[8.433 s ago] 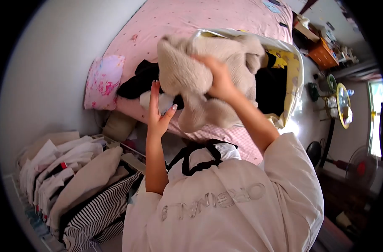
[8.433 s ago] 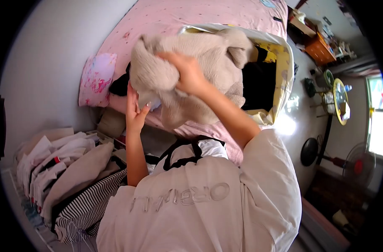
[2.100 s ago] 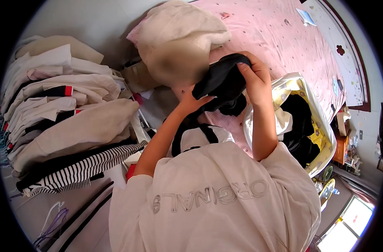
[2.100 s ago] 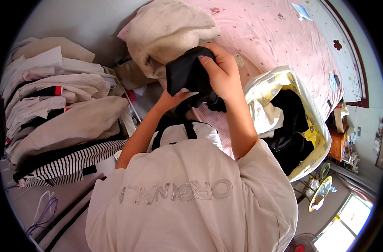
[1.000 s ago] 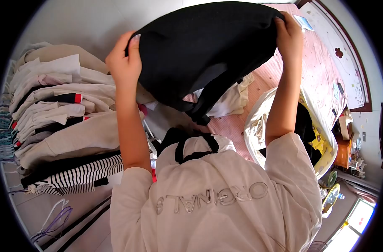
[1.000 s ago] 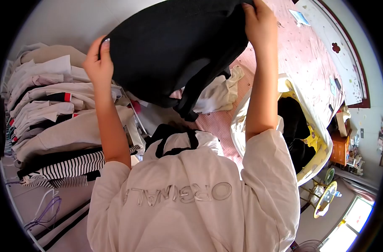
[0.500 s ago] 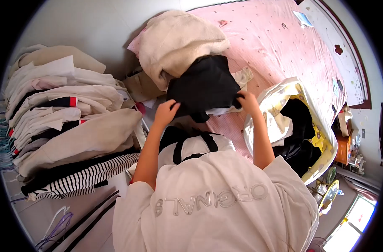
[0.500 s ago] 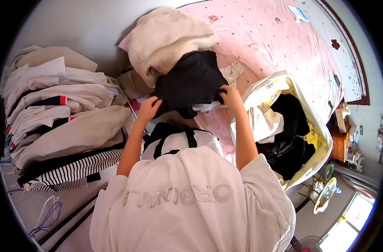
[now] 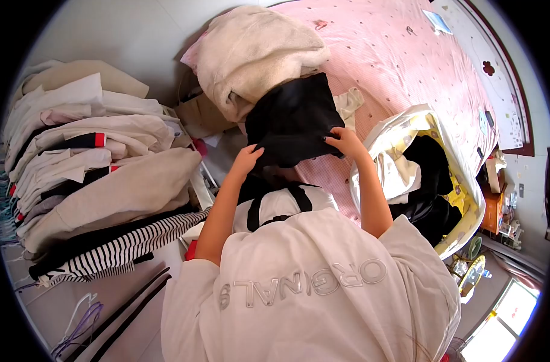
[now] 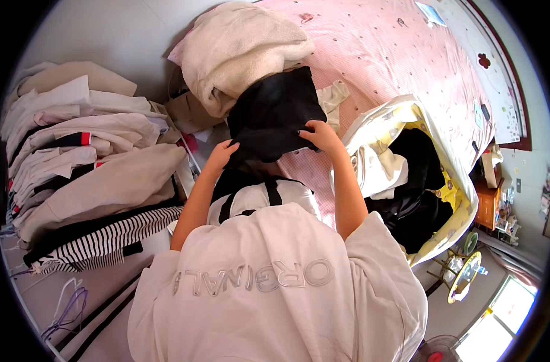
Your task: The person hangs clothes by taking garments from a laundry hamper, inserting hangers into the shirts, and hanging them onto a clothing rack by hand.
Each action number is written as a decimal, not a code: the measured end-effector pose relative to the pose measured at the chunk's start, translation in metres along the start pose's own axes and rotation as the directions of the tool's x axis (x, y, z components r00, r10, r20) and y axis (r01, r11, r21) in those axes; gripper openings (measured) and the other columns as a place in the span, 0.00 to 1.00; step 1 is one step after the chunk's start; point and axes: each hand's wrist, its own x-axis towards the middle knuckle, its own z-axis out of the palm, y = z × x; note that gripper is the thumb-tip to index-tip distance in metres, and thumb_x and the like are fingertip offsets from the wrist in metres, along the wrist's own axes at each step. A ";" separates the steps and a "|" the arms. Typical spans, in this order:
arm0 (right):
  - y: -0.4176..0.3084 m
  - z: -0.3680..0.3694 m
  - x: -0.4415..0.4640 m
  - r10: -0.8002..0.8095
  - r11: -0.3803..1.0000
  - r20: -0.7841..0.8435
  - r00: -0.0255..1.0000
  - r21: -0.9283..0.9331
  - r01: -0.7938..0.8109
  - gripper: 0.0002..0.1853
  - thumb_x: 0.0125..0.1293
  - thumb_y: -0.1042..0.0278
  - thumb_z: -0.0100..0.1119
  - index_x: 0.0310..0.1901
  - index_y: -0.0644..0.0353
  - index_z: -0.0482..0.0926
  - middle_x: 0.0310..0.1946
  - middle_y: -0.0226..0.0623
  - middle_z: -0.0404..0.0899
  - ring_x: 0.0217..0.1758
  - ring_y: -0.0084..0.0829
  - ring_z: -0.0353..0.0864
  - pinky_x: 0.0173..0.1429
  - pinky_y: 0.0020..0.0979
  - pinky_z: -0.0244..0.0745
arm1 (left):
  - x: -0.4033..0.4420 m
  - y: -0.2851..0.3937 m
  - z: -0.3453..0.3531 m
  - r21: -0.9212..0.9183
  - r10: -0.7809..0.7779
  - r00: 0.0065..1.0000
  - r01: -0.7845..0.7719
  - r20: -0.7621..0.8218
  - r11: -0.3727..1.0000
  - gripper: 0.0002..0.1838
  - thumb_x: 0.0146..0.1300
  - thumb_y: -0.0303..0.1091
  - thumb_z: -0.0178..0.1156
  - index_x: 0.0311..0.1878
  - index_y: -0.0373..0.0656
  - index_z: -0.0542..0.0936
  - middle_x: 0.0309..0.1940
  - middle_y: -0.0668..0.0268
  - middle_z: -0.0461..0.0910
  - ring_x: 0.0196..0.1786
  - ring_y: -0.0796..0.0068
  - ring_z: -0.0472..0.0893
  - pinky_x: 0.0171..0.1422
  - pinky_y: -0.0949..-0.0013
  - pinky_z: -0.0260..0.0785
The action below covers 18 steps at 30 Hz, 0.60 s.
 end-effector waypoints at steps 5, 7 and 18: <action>0.033 0.003 -0.005 -0.140 0.979 -0.056 0.989 -0.156 0.130 0.14 0.52 0.68 0.58 0.40 0.61 0.75 0.32 0.42 0.78 0.35 0.40 0.78 0.40 0.37 0.71 | -0.006 -0.010 -0.002 0.174 0.345 0.936 -0.329 -0.071 0.928 0.12 0.60 0.34 0.55 0.37 0.33 0.77 0.27 0.71 0.76 0.31 0.83 0.71 0.38 0.76 0.65; 0.031 0.009 -0.010 -0.065 0.961 -0.200 0.978 -0.277 0.007 0.12 0.50 0.71 0.56 0.38 0.62 0.76 0.32 0.45 0.78 0.37 0.43 0.78 0.42 0.38 0.71 | -0.007 -0.015 -0.004 0.231 0.341 0.938 -0.319 -0.062 0.919 0.12 0.60 0.34 0.55 0.35 0.32 0.76 0.23 0.71 0.73 0.28 0.84 0.68 0.35 0.75 0.63; 0.035 0.038 -0.022 0.170 0.872 -0.292 0.941 -0.400 -0.281 0.11 0.50 0.72 0.53 0.38 0.57 0.73 0.36 0.44 0.78 0.42 0.46 0.76 0.46 0.42 0.70 | -0.029 -0.007 0.005 0.340 0.431 0.900 -0.385 -0.067 0.858 0.13 0.60 0.35 0.57 0.39 0.32 0.77 0.27 0.65 0.79 0.32 0.82 0.74 0.39 0.76 0.66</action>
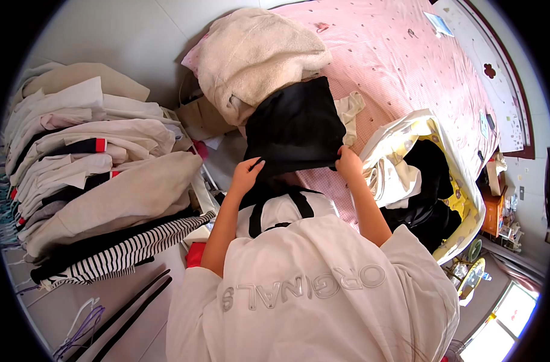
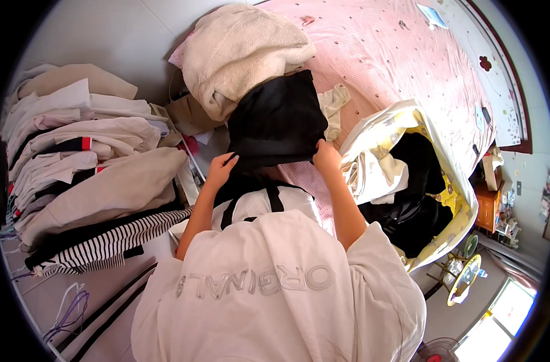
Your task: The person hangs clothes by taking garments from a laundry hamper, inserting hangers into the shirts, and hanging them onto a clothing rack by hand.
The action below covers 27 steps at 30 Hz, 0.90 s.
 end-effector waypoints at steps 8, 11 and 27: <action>0.004 0.021 0.007 -0.221 0.972 -0.200 0.955 0.034 0.232 0.12 0.50 0.71 0.50 0.38 0.56 0.75 0.34 0.46 0.77 0.41 0.46 0.75 0.45 0.41 0.71 | -0.001 0.067 -0.024 -0.173 0.001 0.994 -0.021 -0.111 0.985 0.12 0.60 0.32 0.56 0.42 0.32 0.77 0.31 0.66 0.80 0.35 0.82 0.75 0.42 0.77 0.67; -0.005 0.008 0.010 -0.199 0.972 -0.227 0.953 0.078 0.222 0.12 0.52 0.69 0.49 0.40 0.57 0.74 0.33 0.42 0.76 0.39 0.45 0.76 0.43 0.42 0.72 | 0.005 0.083 -0.037 -0.134 0.023 0.994 -0.037 -0.108 0.990 0.12 0.61 0.32 0.56 0.42 0.32 0.77 0.29 0.68 0.79 0.33 0.84 0.73 0.41 0.78 0.66; 0.005 0.021 0.041 0.263 0.355 -0.070 0.962 0.935 -0.029 0.09 0.62 0.76 0.41 0.43 0.64 0.70 0.34 0.38 0.75 0.36 0.26 0.77 0.37 0.23 0.73 | 0.011 0.055 -0.033 0.111 0.056 0.989 -0.041 -0.133 0.993 0.13 0.59 0.31 0.58 0.42 0.31 0.77 0.31 0.59 0.80 0.34 0.77 0.76 0.43 0.76 0.67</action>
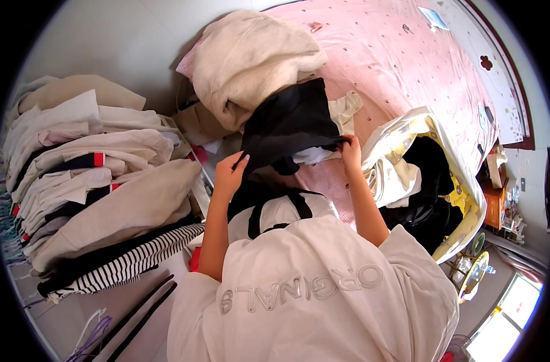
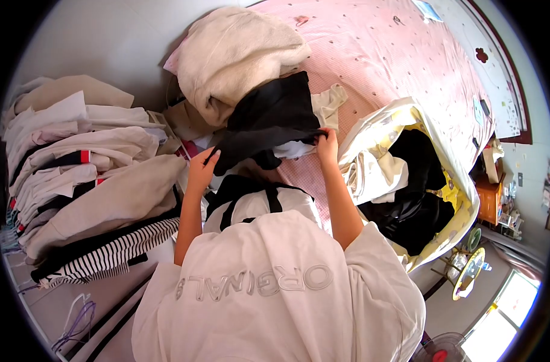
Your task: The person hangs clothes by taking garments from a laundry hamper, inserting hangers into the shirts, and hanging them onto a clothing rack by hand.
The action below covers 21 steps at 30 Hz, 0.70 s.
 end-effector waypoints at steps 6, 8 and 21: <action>0.013 -0.008 0.005 -0.248 0.908 -0.023 0.969 -0.354 0.224 0.10 0.58 0.70 0.52 0.40 0.64 0.73 0.32 0.46 0.77 0.35 0.40 0.78 0.42 0.34 0.71 | 0.005 0.002 -0.003 -0.015 0.031 0.999 -0.030 0.014 0.999 0.12 0.58 0.31 0.58 0.42 0.33 0.77 0.30 0.58 0.80 0.33 0.77 0.75 0.41 0.75 0.67; 0.001 -0.010 -0.003 -0.283 0.867 -0.002 0.959 -0.428 0.255 0.11 0.57 0.68 0.54 0.39 0.65 0.74 0.33 0.49 0.77 0.37 0.44 0.78 0.44 0.36 0.70 | 0.005 0.004 -0.004 0.010 0.035 0.999 -0.035 0.017 0.999 0.11 0.58 0.31 0.58 0.41 0.33 0.77 0.30 0.58 0.80 0.32 0.76 0.75 0.40 0.75 0.67; -0.037 -0.013 -0.032 -0.278 0.658 0.043 0.960 -0.719 0.223 0.12 0.53 0.64 0.56 0.37 0.60 0.76 0.35 0.47 0.78 0.41 0.48 0.76 0.46 0.42 0.70 | -0.005 -0.027 -0.004 0.155 -0.049 0.999 0.052 -0.023 0.987 0.13 0.59 0.35 0.57 0.38 0.33 0.77 0.27 0.64 0.77 0.29 0.76 0.72 0.36 0.75 0.64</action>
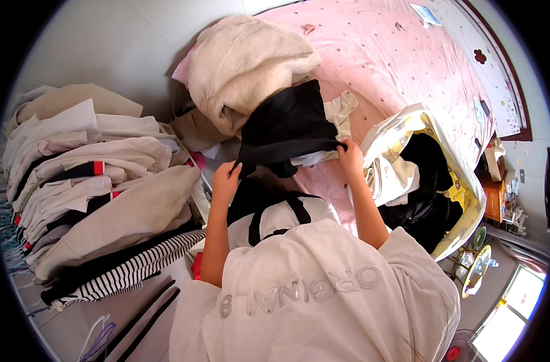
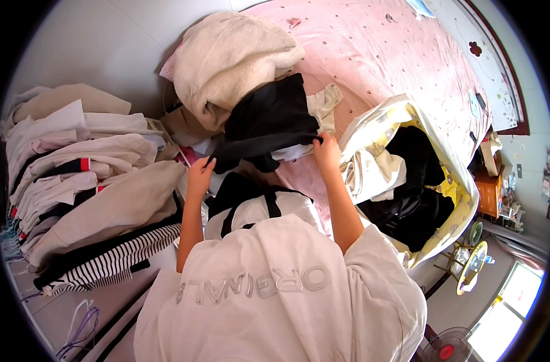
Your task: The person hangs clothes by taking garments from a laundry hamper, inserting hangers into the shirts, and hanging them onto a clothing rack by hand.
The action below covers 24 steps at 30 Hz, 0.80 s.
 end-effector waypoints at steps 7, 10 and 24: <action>-0.003 -0.001 0.017 0.031 0.995 0.065 0.997 -0.102 -0.024 0.11 0.54 0.62 0.55 0.36 0.58 0.77 0.31 0.48 0.78 0.38 0.49 0.77 0.44 0.44 0.71 | -0.001 -0.027 0.011 -0.211 -0.277 0.949 0.304 0.150 0.929 0.13 0.59 0.37 0.57 0.35 0.33 0.78 0.29 0.67 0.79 0.29 0.75 0.74 0.36 0.74 0.65; -0.015 0.002 0.067 -0.130 0.973 0.079 0.988 -0.183 0.142 0.11 0.54 0.63 0.53 0.34 0.59 0.78 0.31 0.50 0.78 0.38 0.49 0.77 0.44 0.44 0.71 | 0.039 -0.026 0.014 -0.548 -0.510 0.846 0.505 0.157 0.668 0.13 0.59 0.40 0.58 0.42 0.42 0.79 0.33 0.72 0.76 0.34 0.81 0.72 0.35 0.75 0.64; -0.268 -0.234 0.218 -0.452 0.417 -0.610 0.652 0.501 0.758 0.05 0.61 0.75 0.49 0.35 0.68 0.73 0.29 0.33 0.76 0.34 0.22 0.75 0.41 0.24 0.71 | 0.219 0.252 -0.134 -0.250 0.447 0.667 -0.683 -0.596 0.686 0.14 0.62 0.35 0.56 0.46 0.36 0.77 0.26 0.75 0.72 0.26 0.86 0.64 0.31 0.81 0.57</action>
